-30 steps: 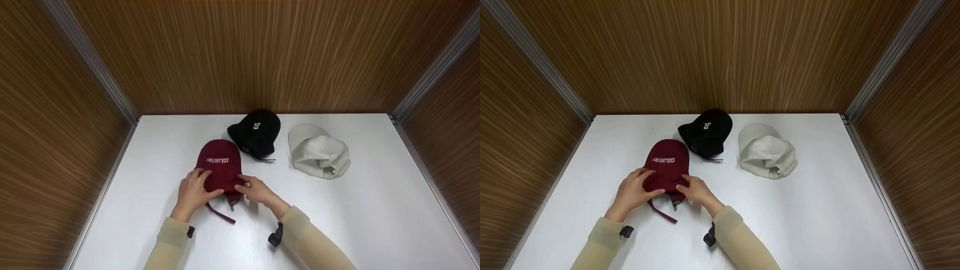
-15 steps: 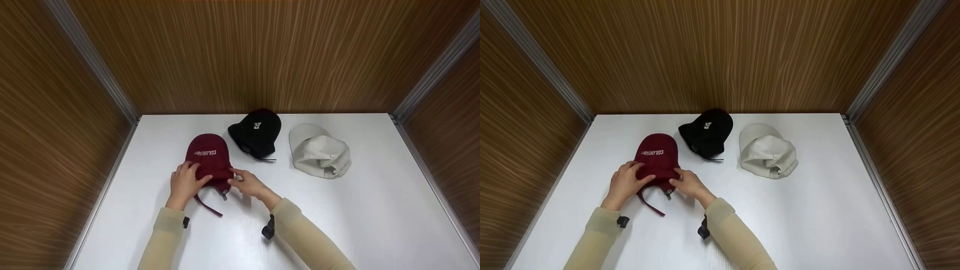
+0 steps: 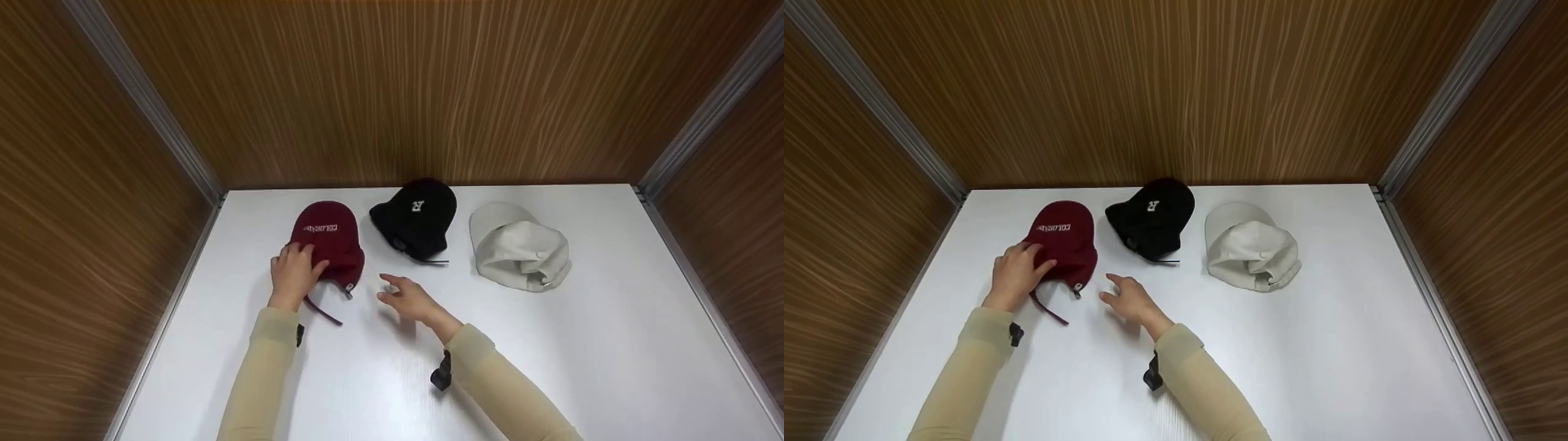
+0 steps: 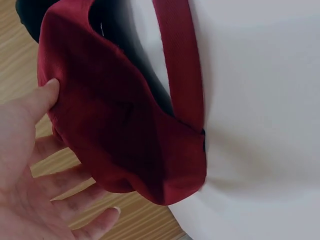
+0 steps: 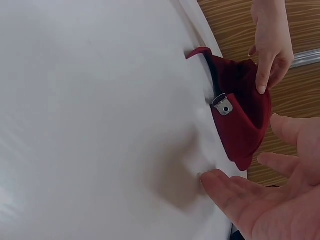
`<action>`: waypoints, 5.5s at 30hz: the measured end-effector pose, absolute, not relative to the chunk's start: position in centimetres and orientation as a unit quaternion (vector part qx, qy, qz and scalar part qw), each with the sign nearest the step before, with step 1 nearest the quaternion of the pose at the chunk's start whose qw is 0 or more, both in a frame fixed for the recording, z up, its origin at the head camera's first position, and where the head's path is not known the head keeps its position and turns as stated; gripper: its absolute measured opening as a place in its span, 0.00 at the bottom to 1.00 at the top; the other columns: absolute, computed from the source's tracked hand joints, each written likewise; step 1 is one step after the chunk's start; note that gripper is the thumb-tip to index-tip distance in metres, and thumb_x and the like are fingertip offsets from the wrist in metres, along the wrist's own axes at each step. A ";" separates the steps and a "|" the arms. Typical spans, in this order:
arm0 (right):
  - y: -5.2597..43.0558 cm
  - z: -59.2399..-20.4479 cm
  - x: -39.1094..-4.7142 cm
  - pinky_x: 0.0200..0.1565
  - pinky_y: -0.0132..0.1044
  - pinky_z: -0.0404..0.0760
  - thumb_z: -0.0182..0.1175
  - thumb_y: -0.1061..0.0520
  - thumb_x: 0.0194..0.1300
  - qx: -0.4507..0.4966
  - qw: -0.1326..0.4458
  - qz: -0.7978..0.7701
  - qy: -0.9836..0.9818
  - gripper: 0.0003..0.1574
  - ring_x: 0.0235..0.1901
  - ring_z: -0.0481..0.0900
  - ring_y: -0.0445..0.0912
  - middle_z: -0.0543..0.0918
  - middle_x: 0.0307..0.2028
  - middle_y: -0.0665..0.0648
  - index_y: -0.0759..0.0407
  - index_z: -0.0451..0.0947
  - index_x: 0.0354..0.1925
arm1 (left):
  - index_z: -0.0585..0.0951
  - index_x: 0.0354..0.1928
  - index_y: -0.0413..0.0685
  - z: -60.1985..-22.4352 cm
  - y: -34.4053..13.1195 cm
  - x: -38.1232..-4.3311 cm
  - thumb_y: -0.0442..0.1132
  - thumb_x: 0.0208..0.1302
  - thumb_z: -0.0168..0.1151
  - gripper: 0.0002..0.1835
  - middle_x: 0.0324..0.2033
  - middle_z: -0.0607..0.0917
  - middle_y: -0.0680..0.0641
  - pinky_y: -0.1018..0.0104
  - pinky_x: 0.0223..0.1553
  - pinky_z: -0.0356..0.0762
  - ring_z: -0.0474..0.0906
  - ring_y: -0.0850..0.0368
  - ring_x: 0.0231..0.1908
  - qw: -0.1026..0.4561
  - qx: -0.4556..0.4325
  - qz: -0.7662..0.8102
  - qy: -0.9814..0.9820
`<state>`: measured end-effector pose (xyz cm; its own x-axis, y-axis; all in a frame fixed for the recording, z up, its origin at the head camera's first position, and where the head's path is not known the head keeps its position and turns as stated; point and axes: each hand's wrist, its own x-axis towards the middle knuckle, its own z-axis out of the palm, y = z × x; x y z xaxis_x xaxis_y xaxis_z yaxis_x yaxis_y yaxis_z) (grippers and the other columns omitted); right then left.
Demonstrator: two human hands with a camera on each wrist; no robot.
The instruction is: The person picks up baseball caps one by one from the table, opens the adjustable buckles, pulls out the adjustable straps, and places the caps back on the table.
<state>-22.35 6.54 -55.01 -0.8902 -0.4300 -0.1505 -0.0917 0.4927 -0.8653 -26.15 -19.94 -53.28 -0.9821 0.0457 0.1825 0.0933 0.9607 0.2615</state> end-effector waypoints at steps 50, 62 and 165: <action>12.6 -54.6 -21.7 0.49 0.51 0.77 0.63 0.60 0.67 -0.119 -0.042 -0.439 0.889 0.22 0.49 0.79 0.59 0.80 0.50 0.66 0.65 0.75 0.58 | 0.77 0.60 0.42 -53.4 -13.9 -25.4 0.47 0.63 0.68 0.27 0.53 0.79 0.37 0.44 0.51 0.70 0.75 0.40 0.53 0.183 -0.083 -0.231 -0.952; 13.1 -54.4 -24.1 0.45 0.50 0.76 0.68 0.64 0.59 -0.076 -0.121 -0.444 0.885 0.20 0.43 0.79 0.60 0.80 0.41 0.66 0.66 0.77 0.49 | 0.80 0.55 0.42 -53.8 -11.4 -25.8 0.46 0.58 0.72 0.25 0.47 0.83 0.41 0.48 0.46 0.75 0.80 0.44 0.48 0.233 -0.159 -0.265 -0.922; 17.7 -52.1 -21.7 0.41 0.45 0.79 0.64 0.62 0.65 -0.224 -0.058 -0.476 0.848 0.04 0.37 0.81 0.47 0.84 0.35 0.53 0.63 0.81 0.37 | 0.85 0.37 0.45 -50.1 -8.8 -22.8 0.40 0.62 0.69 0.06 0.33 0.83 0.50 0.54 0.43 0.74 0.81 0.52 0.36 0.227 -0.326 -0.270 -0.877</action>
